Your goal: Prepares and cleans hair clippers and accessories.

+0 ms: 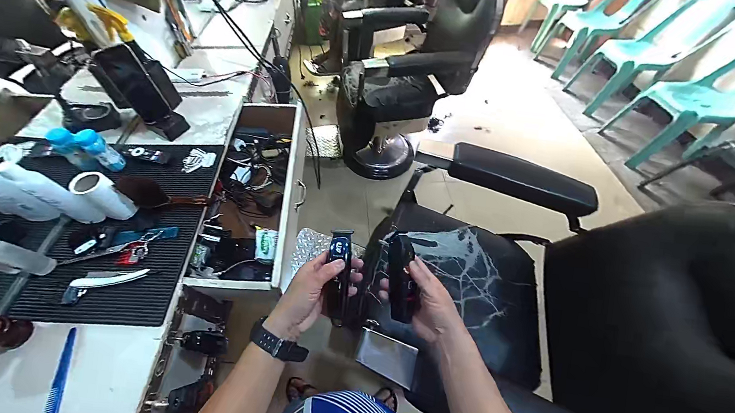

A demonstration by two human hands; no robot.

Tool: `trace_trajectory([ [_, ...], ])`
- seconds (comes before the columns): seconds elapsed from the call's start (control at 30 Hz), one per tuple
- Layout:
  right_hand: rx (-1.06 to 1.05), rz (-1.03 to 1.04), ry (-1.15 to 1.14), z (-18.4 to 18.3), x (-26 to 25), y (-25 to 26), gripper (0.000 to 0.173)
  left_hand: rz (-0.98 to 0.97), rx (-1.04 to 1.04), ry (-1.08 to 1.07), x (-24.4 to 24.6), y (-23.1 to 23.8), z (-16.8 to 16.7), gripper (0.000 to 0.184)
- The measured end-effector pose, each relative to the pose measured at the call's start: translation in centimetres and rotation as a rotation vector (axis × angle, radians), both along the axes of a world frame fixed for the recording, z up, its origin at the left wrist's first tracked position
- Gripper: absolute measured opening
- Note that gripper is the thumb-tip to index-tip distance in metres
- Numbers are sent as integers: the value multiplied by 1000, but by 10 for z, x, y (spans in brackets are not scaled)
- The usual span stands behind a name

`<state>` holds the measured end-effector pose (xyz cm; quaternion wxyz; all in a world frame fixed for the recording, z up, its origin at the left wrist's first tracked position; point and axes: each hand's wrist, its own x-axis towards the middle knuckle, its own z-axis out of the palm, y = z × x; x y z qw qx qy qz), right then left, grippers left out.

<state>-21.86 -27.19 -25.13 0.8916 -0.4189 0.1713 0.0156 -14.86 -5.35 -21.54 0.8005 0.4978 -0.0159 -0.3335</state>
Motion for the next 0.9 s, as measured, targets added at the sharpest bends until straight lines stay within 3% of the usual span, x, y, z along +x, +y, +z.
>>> trace_trajectory([
  [0.1,111,14,92,8,29,36,43,137,-17,-13,11,42,18,38],
  [0.23,56,119,3,12,59,74,44,289,-48,-80,24,92,30,39],
  [0.4,-49,239,-105,24,84,107,69,458,-97,-124,33,136,35,41],
  [0.5,-114,288,-141,28,96,120,74,503,-110,-164,33,153,32,42],
  [0.9,-242,440,-271,28,163,154,71,743,13,-237,39,198,32,45],
])
